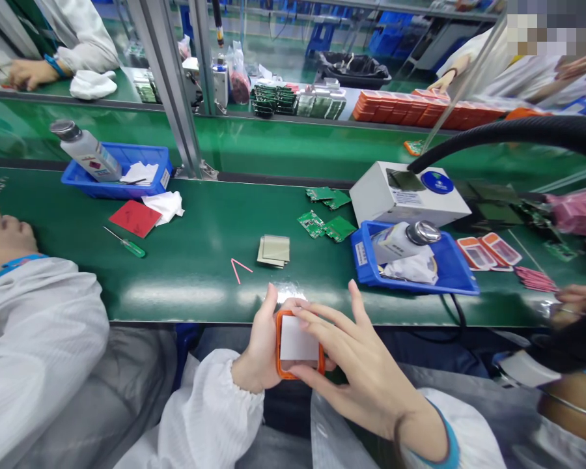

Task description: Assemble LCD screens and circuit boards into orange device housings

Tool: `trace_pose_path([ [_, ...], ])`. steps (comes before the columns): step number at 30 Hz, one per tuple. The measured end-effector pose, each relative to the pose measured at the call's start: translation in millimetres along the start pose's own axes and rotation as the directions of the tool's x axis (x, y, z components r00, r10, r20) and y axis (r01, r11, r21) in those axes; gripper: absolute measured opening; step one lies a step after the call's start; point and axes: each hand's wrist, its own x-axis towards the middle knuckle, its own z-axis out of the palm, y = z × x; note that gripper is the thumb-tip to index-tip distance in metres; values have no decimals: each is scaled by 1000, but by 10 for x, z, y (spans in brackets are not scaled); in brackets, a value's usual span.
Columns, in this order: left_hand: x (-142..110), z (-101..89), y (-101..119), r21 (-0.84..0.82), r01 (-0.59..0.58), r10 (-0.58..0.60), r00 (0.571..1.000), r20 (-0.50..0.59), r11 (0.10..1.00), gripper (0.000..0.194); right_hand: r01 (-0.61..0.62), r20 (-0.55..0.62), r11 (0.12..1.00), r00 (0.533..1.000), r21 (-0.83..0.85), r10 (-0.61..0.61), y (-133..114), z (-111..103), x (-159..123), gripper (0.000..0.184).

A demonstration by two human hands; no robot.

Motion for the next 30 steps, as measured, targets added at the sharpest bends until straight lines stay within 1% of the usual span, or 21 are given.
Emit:
trace_pose_path([
  [3, 4, -15, 0, -15, -15, 15, 1000, 10, 1000, 59, -17, -33, 999, 999, 48, 19, -2, 42, -2, 32],
  [6, 1, -37, 0, 22, -17, 16, 1000, 10, 1000, 60, -8, -80, 997, 997, 73, 14, -9, 65, -7, 27],
  [11, -3, -56, -2, 104, -33, 34, 999, -9, 994, 58, -4, -86, 998, 996, 68, 9, -35, 46, -31, 27],
  [15, -2, -41, 2, 142, -20, 28, 998, -50, 990, 57, 6, -113, 998, 994, 65, 1, -58, 40, -19, 25],
  [22, -38, -18, 21, 131, -6, 15, 998, -67, 991, 57, 38, -101, 999, 994, 0, -38, -76, 67, -4, 22],
  [27, -31, -59, 21, 103, -24, 27, 999, -27, 994, 57, 81, -114, 994, 990, -68, -88, -115, 90, -30, 21],
  [30, -17, -86, 29, 99, -17, 20, 999, -36, 995, 55, 106, -92, 989, 989, -104, -116, -138, 89, -56, 24],
])
